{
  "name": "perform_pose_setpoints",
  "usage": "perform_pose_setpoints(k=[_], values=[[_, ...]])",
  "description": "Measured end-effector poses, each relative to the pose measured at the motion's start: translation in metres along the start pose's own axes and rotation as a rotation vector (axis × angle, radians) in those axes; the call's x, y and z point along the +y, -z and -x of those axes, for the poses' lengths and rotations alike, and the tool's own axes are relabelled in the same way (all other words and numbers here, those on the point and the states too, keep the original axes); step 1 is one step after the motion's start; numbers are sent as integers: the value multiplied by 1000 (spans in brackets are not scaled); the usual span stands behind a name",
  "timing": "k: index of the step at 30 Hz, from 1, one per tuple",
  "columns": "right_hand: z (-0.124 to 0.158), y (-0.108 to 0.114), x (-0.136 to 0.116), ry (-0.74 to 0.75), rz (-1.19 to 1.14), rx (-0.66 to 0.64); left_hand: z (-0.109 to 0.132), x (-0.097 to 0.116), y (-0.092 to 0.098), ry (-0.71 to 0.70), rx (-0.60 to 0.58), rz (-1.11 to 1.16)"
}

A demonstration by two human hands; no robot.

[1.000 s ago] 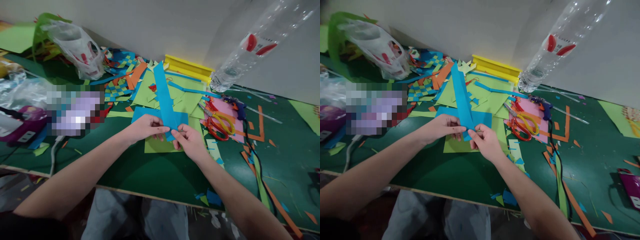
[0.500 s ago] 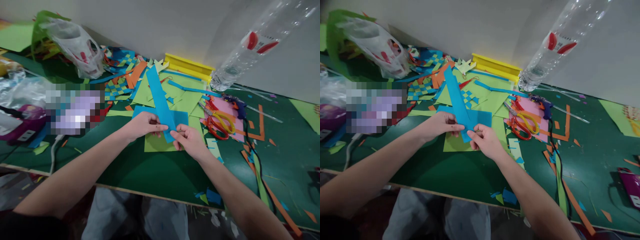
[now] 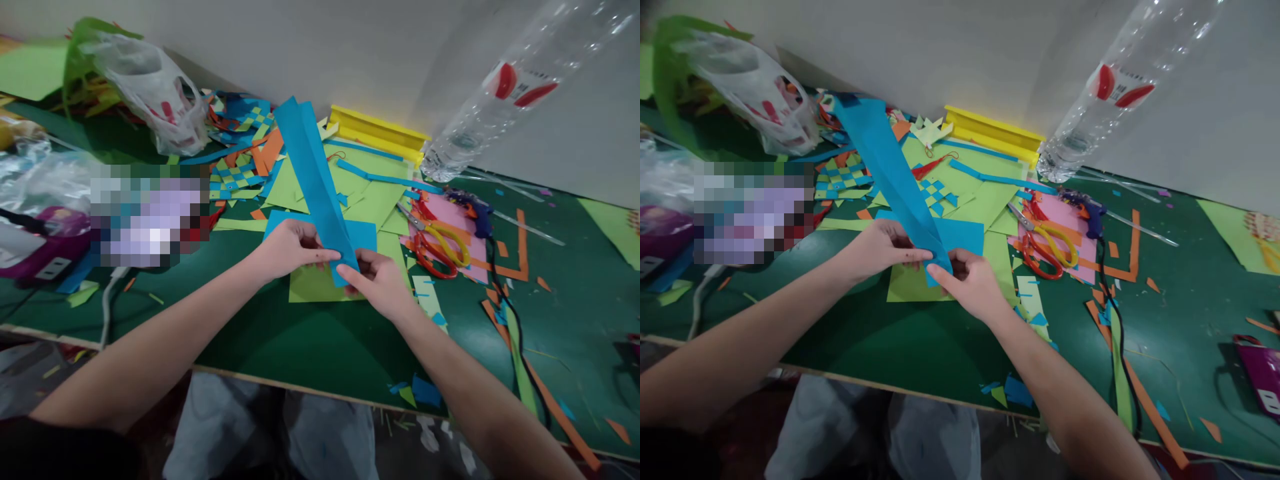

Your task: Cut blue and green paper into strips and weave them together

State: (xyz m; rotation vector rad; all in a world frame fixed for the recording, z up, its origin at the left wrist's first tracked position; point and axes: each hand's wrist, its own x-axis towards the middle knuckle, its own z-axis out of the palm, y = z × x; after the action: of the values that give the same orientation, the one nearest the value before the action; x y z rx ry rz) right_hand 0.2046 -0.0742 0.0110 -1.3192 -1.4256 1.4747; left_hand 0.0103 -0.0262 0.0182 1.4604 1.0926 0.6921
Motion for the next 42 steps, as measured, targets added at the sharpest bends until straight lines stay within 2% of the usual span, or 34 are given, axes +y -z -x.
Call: perform_pose_setpoints(k=[5, 10, 17, 23, 27, 29, 30, 33, 35, 38, 42], values=[[0, -5, 4, 10, -68, -13, 2, 0, -3, -31, 75, -8], [-1, -2, 12, -16, -106, -87, 2, 3, -4, -2, 63, -14], [0, 2, 1, -9, -40, -113, 0, -2, -3, 27, 104, 105], [1, 3, 1, -5, 19, -196, -8, -5, 7, 23, 296, 291], [2, 6, 1, -10, 32, -246, -11, -4, 21, -1, 448, 374], [1, 9, -1, -1, 49, -252, -11, -4, 29, -28, 469, 432], [1, 11, -2, 5, 62, -249, -12, -3, 33, -40, 516, 460], [-1, 19, -1, 3, 91, -189, -13, -1, 43, -34, 640, 545], [-5, 25, 2, -9, 72, -94, -13, 1, 45, -39, 681, 579], [-12, 34, 6, 32, -48, 29, -15, 2, 45, -79, 693, 589], [-20, 42, 6, 98, -267, 141, -20, -1, 45, -187, 788, 542]])
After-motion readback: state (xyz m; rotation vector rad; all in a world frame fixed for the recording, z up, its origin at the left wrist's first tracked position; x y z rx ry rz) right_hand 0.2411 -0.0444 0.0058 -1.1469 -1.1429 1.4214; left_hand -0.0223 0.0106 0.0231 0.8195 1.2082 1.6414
